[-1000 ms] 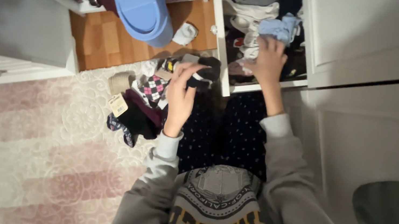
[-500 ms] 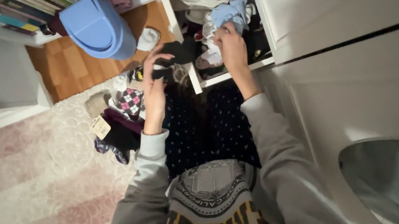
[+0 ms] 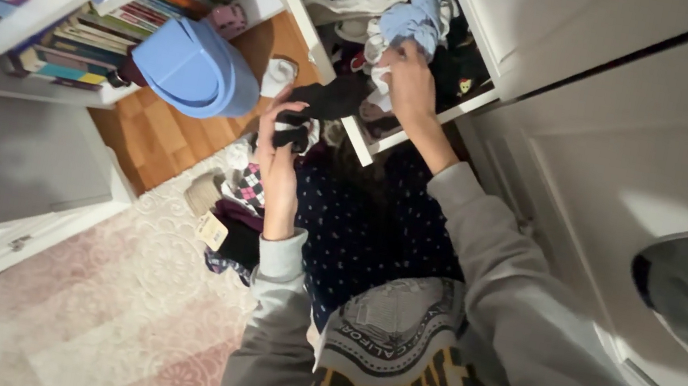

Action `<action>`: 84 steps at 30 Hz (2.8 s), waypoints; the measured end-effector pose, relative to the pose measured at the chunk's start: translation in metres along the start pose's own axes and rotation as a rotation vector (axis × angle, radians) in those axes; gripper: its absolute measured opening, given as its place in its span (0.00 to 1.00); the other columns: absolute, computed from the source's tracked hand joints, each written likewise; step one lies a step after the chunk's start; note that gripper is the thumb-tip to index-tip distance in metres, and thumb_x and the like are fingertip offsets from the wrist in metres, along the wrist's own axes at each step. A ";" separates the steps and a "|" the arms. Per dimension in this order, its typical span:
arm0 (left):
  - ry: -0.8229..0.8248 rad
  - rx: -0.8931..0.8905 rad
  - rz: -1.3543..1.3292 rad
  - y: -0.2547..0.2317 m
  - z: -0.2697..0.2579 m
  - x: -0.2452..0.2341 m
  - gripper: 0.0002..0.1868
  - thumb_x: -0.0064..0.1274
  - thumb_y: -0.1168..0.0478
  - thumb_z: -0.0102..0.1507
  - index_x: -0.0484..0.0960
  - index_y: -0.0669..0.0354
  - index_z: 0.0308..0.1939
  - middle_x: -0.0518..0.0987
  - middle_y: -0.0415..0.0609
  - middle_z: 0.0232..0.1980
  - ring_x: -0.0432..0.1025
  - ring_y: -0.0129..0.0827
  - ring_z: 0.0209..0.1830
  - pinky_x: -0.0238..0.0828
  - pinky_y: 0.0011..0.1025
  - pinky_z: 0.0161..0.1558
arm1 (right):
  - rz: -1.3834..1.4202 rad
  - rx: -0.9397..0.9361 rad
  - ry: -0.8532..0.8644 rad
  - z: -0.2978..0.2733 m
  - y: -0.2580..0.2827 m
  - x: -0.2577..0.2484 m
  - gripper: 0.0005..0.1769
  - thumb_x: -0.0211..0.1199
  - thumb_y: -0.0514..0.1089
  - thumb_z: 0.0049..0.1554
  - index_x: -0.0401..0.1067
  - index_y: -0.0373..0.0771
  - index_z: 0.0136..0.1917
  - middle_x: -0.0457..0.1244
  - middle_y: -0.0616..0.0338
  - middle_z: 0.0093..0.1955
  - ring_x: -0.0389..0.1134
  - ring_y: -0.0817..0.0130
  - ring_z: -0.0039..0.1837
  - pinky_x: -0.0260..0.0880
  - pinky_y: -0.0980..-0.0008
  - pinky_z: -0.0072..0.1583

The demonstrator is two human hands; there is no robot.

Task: The person removes various clothing items from a white drawer, sorts them by type and color, and places them back into the drawer in an organized manner. Items handled include socks, underwear, and small garments.

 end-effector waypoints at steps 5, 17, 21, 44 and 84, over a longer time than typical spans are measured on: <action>0.025 -0.023 -0.028 -0.005 0.001 0.001 0.16 0.42 0.62 0.68 0.78 0.56 0.57 0.67 0.57 0.77 0.59 0.49 0.81 0.52 0.41 0.79 | 0.466 0.061 -0.225 -0.001 0.016 -0.027 0.11 0.71 0.31 0.53 0.78 0.39 0.49 0.69 0.62 0.47 0.70 0.70 0.42 0.70 0.71 0.48; 0.021 -0.109 -0.141 0.004 0.003 0.007 0.29 0.34 0.71 0.63 0.73 0.59 0.68 0.73 0.51 0.70 0.68 0.40 0.72 0.67 0.36 0.71 | 1.111 0.186 -0.167 0.001 0.011 0.003 0.10 0.55 0.41 0.68 0.65 0.35 0.61 0.65 0.58 0.54 0.65 0.73 0.53 0.66 0.74 0.57; 0.014 -0.212 -0.186 0.012 0.004 0.011 0.31 0.41 0.63 0.72 0.59 0.47 0.81 0.68 0.65 0.78 0.72 0.25 0.41 0.67 0.17 0.31 | 1.100 0.167 -0.101 -0.007 0.023 -0.006 0.10 0.56 0.43 0.69 0.63 0.38 0.60 0.65 0.59 0.52 0.64 0.74 0.49 0.66 0.75 0.53; -0.029 -0.273 -0.381 0.068 0.018 0.012 0.27 0.39 0.56 0.74 0.68 0.64 0.76 0.71 0.48 0.74 0.67 0.32 0.64 0.61 0.27 0.64 | -0.166 0.066 -0.113 0.053 -0.038 -0.002 0.48 0.82 0.41 0.38 0.60 0.50 0.67 0.57 0.45 0.61 0.60 0.40 0.58 0.75 0.50 0.52; -0.123 -0.267 -0.636 0.096 0.003 -0.009 0.32 0.44 0.68 0.68 0.60 0.59 0.78 0.63 0.46 0.79 0.64 0.35 0.73 0.59 0.29 0.72 | 0.033 0.025 -0.026 0.051 -0.018 0.012 0.37 0.78 0.42 0.43 0.68 0.53 0.65 0.53 0.52 0.62 0.68 0.48 0.54 0.74 0.50 0.54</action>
Point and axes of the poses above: each hand's wrist, its own z-axis towards the middle knuckle, its own x-axis out of the palm, y = z × x, the point moved 3 cm from there along z, towards the middle knuckle
